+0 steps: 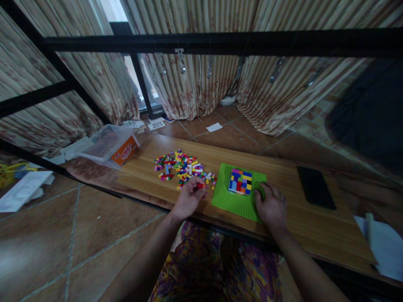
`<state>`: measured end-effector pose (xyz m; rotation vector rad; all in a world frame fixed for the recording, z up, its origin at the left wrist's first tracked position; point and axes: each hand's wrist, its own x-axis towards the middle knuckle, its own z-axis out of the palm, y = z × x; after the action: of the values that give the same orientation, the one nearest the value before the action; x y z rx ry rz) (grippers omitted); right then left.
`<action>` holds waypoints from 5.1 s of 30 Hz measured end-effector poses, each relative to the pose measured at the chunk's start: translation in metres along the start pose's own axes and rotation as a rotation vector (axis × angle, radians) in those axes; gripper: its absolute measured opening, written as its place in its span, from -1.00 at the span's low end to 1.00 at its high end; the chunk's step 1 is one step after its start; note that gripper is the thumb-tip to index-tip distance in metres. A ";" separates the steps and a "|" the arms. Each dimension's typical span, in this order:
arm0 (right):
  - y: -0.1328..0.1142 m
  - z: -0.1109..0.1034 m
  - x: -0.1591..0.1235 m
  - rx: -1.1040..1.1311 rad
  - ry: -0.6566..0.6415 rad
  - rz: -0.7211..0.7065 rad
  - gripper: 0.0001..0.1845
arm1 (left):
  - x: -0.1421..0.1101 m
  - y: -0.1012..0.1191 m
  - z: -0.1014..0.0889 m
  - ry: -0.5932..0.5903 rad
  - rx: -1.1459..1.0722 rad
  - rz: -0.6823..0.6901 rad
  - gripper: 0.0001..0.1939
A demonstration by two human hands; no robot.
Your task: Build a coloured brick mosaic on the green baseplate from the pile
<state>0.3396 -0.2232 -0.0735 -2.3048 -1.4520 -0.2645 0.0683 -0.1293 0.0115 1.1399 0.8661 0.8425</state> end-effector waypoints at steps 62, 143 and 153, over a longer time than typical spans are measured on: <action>0.004 0.004 -0.001 -0.015 0.016 -0.006 -0.53 | -0.012 0.009 0.004 0.131 -0.237 -0.150 -0.52; -0.003 -0.001 0.002 0.028 0.008 0.012 -0.57 | 0.047 -0.020 0.072 -0.093 0.669 0.339 -0.86; -0.005 -0.003 0.002 0.028 -0.014 0.031 -0.56 | 0.058 -0.054 0.084 0.021 0.624 0.388 -0.89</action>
<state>0.3363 -0.2206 -0.0690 -2.3089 -1.4167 -0.2190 0.1741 -0.1217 -0.0335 1.8912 0.9726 0.9237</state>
